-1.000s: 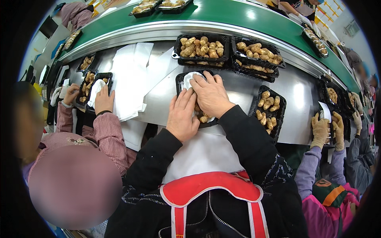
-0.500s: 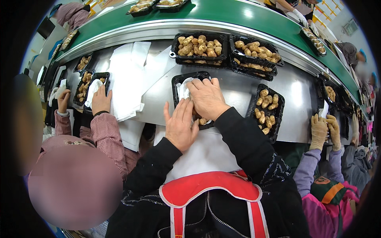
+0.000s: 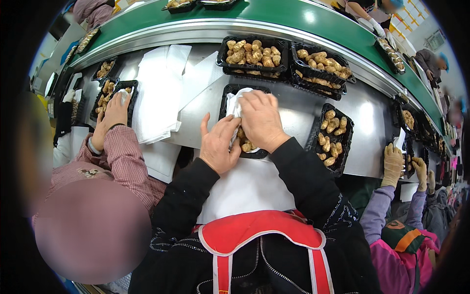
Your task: The person places ginger roots into black plastic trays on a conveyor belt, then covers them with white paper. The person repeats this process for multiple trays as they move along the belt.
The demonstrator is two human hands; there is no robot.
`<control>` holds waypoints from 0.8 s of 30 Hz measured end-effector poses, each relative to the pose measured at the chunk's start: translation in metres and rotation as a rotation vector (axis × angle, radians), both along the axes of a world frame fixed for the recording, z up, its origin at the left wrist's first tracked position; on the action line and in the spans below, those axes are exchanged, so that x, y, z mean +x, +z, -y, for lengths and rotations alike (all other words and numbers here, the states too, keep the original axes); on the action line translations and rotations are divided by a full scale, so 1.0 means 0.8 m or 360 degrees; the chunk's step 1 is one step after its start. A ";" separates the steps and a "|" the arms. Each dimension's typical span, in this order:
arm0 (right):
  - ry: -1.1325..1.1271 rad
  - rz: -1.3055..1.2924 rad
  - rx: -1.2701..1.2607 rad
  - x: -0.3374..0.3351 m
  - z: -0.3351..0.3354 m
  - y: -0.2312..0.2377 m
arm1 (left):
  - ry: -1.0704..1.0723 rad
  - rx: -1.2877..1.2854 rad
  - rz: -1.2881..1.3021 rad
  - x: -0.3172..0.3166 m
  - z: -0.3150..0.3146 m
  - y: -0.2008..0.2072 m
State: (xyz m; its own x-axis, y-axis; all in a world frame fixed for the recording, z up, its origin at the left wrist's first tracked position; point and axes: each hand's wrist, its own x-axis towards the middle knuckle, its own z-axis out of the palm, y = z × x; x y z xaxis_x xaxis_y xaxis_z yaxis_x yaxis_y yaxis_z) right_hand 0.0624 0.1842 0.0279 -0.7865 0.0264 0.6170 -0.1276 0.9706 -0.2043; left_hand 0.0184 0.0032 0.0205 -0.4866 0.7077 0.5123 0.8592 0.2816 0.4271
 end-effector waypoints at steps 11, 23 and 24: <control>0.0103 0.0206 -0.0268 0.001 -0.003 -0.007 | -0.0136 0.0092 0.0085 0.002 -0.007 0.007; 0.0068 0.0160 -0.0403 0.002 -0.009 -0.014 | 0.0256 0.0117 0.0144 0.011 0.005 0.013; 0.0065 0.0128 -0.0421 -0.001 -0.007 -0.012 | 0.0305 0.0019 0.0146 0.009 0.007 0.014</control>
